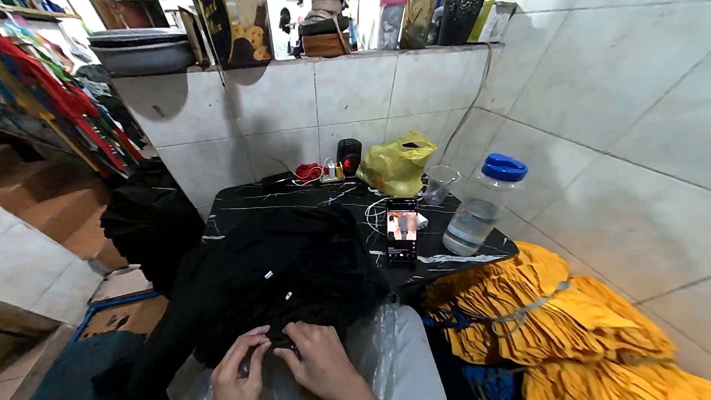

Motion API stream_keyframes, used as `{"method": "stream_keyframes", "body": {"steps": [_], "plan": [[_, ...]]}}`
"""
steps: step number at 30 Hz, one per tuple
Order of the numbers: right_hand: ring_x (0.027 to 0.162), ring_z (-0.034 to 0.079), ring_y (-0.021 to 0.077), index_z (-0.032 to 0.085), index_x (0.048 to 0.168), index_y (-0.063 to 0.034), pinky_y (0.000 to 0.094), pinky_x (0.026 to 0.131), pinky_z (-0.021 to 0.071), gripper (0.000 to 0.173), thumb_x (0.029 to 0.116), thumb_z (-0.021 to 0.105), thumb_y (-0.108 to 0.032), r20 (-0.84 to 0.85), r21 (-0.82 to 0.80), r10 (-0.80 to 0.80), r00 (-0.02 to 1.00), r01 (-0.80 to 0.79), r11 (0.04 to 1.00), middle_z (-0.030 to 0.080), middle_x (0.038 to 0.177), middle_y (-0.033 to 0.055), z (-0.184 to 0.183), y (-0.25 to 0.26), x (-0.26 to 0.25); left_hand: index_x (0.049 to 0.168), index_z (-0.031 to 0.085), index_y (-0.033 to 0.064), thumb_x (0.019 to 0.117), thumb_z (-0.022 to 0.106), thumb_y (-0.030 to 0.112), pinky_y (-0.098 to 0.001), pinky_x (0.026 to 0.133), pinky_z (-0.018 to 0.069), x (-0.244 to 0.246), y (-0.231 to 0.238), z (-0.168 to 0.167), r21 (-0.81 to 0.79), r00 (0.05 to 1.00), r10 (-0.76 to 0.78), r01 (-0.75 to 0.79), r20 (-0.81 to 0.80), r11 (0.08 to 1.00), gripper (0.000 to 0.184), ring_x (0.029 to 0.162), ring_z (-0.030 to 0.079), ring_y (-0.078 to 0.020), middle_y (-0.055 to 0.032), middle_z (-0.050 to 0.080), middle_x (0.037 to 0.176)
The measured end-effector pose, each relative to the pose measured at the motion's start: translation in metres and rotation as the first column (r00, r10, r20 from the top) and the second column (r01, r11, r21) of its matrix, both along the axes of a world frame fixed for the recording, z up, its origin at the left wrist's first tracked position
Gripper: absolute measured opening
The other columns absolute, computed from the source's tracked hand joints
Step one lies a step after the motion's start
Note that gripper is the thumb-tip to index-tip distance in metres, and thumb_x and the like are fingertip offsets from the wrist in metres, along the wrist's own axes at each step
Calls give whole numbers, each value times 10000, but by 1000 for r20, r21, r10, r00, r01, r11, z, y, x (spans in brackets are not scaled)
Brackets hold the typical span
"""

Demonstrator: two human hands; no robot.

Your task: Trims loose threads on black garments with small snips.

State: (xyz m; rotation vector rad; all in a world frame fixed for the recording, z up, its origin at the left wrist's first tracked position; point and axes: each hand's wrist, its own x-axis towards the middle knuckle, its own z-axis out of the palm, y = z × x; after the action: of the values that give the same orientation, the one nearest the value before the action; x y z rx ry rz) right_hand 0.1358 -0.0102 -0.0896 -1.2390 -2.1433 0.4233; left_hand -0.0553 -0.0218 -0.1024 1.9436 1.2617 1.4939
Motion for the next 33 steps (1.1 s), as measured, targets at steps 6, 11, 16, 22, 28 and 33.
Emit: {"method": "stream_keyframes", "body": {"steps": [6, 11, 16, 22, 28, 33], "plan": [[735, 710, 236, 692, 1129, -90, 416, 622, 589, 328, 1052, 542, -371, 23, 58, -16, 1000, 15, 998, 702, 888, 81, -2, 0, -13, 959, 736, 3, 927, 670, 3, -317, 927, 615, 0, 0, -1, 9, 1000, 2, -2, 13, 1000, 74, 1078, 716, -190, -127, 735, 1137], [696, 704, 197, 712, 1115, -105, 386, 586, 583, 395, 1064, 505, -437, -86, 61, -169, 982, 175, 983, 717, 878, 53, -5, 0, -20, 990, 705, -12, 946, 641, -7, -344, 912, 625, 0, -2, 1, -19, 997, -9, 11, 76, 1000, 78, 1062, 726, -207, -132, 734, 1146], [997, 638, 153, 745, 1147, -79, 334, 895, 543, 429, 930, 731, -448, -518, -419, -137, 844, -110, 901, 670, 1083, 78, -17, 18, -9, 994, 704, 1, 951, 662, 25, -353, 896, 631, 1, -1, 3, -12, 993, -2, 4, 114, 1000, 66, 1051, 727, -226, -138, 729, 1148], [903, 638, 79, 700, 1028, 5, 253, 798, 548, 180, 958, 705, -160, -743, -368, -95, 663, -286, 885, 681, 993, 58, -22, 29, -1, 988, 768, 112, 906, 762, 89, -241, 643, 614, 17, -33, 21, -163, 920, -249, 307, 303, 938, 85, 752, 704, -68, 0, 757, 967], [913, 676, 101, 697, 1102, 5, 271, 833, 580, 165, 963, 663, -77, -777, -415, -147, 612, -322, 851, 706, 1020, 60, -16, 31, 5, 1242, 740, 122, 924, 712, 77, -447, 928, 583, 7, -31, -14, -672, 787, -552, 253, -275, 696, 322, 999, 718, -233, -98, 732, 1170], [843, 671, 109, 705, 1093, 8, 260, 780, 571, 157, 964, 671, -76, -776, -408, -154, 612, -300, 862, 712, 950, 57, -17, 32, 9, 941, 774, 114, 922, 754, 195, -266, 689, 620, 0, -27, 0, -367, 992, -122, 107, -17, 924, 85, 718, 710, -62, 38, 754, 836]]}}
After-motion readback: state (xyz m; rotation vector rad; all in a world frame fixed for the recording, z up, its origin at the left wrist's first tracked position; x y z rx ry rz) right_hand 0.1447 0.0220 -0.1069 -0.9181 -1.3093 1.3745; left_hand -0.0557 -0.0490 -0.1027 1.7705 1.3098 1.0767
